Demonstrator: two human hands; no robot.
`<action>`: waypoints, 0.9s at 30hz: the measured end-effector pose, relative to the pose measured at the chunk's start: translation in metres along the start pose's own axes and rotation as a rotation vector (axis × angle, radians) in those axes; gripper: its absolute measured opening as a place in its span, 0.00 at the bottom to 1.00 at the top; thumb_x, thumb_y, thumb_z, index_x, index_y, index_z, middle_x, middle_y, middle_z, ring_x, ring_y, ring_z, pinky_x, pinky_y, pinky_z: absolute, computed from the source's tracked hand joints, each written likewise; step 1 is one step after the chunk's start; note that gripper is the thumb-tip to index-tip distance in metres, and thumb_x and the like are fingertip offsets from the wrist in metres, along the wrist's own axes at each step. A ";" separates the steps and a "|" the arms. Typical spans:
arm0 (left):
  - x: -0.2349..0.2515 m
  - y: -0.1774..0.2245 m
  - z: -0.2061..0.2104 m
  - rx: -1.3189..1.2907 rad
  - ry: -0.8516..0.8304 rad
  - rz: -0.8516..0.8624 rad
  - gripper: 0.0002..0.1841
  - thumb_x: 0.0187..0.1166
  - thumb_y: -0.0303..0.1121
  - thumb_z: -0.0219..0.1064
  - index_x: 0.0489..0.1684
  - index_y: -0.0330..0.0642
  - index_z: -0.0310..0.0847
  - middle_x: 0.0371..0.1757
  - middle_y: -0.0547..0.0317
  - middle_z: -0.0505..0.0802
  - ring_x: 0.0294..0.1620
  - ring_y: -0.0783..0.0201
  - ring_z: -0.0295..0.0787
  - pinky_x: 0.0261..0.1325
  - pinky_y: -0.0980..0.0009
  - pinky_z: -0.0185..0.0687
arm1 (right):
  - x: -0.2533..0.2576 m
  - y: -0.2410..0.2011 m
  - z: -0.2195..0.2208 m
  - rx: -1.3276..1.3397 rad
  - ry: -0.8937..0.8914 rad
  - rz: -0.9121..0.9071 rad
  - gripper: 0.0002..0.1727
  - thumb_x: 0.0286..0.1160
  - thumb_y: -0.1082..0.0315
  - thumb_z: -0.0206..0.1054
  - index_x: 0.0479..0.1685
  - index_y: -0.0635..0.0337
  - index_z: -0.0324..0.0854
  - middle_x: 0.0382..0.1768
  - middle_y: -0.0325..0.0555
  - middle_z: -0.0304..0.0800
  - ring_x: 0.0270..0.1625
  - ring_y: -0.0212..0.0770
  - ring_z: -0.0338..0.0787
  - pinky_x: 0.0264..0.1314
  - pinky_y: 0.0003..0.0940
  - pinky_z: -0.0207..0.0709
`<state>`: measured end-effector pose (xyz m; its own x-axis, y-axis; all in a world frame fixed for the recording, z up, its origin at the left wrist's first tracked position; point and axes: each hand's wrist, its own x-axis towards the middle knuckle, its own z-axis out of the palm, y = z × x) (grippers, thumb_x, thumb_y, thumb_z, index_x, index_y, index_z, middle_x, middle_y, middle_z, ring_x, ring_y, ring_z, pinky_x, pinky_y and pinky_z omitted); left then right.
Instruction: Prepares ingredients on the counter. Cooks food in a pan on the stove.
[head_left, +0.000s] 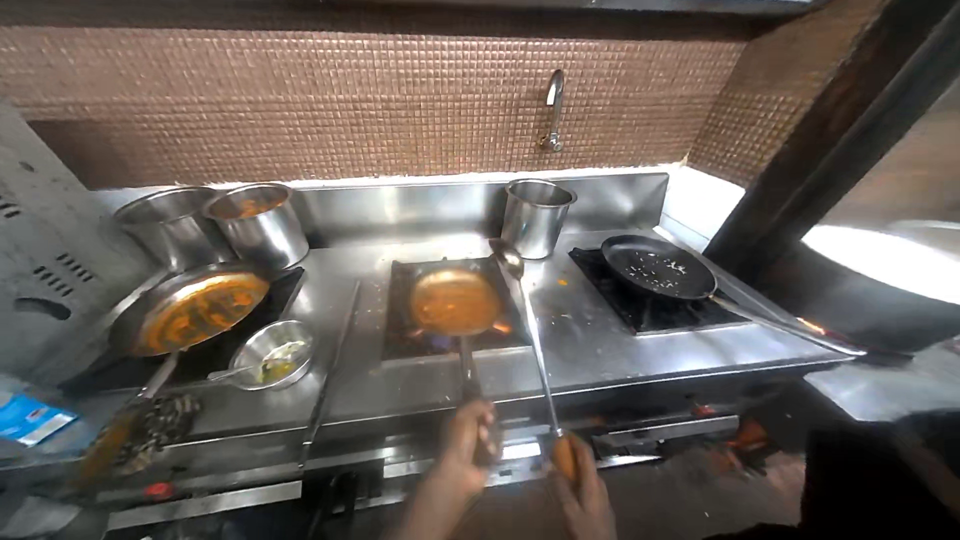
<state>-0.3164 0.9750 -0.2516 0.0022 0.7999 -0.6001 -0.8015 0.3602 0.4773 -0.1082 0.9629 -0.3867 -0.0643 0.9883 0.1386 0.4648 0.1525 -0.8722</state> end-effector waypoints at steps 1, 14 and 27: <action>0.026 0.004 -0.006 -0.014 -0.021 0.010 0.05 0.87 0.27 0.51 0.39 0.42 0.70 0.19 0.65 0.75 0.06 0.77 0.62 0.07 0.84 0.65 | 0.002 -0.001 -0.001 0.025 0.015 0.017 0.38 0.72 0.62 0.71 0.83 0.65 0.64 0.50 0.58 0.90 0.36 0.50 0.93 0.37 0.53 0.89; 0.041 0.009 0.004 -0.001 0.000 -0.009 0.07 0.87 0.28 0.51 0.35 0.44 0.68 0.17 0.66 0.73 0.06 0.76 0.62 0.07 0.83 0.64 | 0.017 -0.076 -0.075 0.204 -0.254 0.313 0.34 0.72 0.65 0.70 0.81 0.53 0.66 0.44 0.50 0.88 0.23 0.44 0.87 0.23 0.42 0.85; -0.030 -0.016 0.016 0.024 0.032 -0.045 0.07 0.88 0.26 0.49 0.37 0.41 0.68 0.17 0.64 0.74 0.06 0.75 0.63 0.07 0.81 0.66 | 0.021 -0.087 -0.073 0.319 -0.193 0.283 0.35 0.71 0.68 0.68 0.82 0.60 0.63 0.41 0.50 0.87 0.21 0.42 0.86 0.21 0.39 0.84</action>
<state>-0.2940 0.9530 -0.2312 0.0185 0.7673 -0.6411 -0.7864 0.4071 0.4646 -0.0857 0.9700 -0.2741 -0.1510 0.9703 -0.1890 0.1951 -0.1581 -0.9679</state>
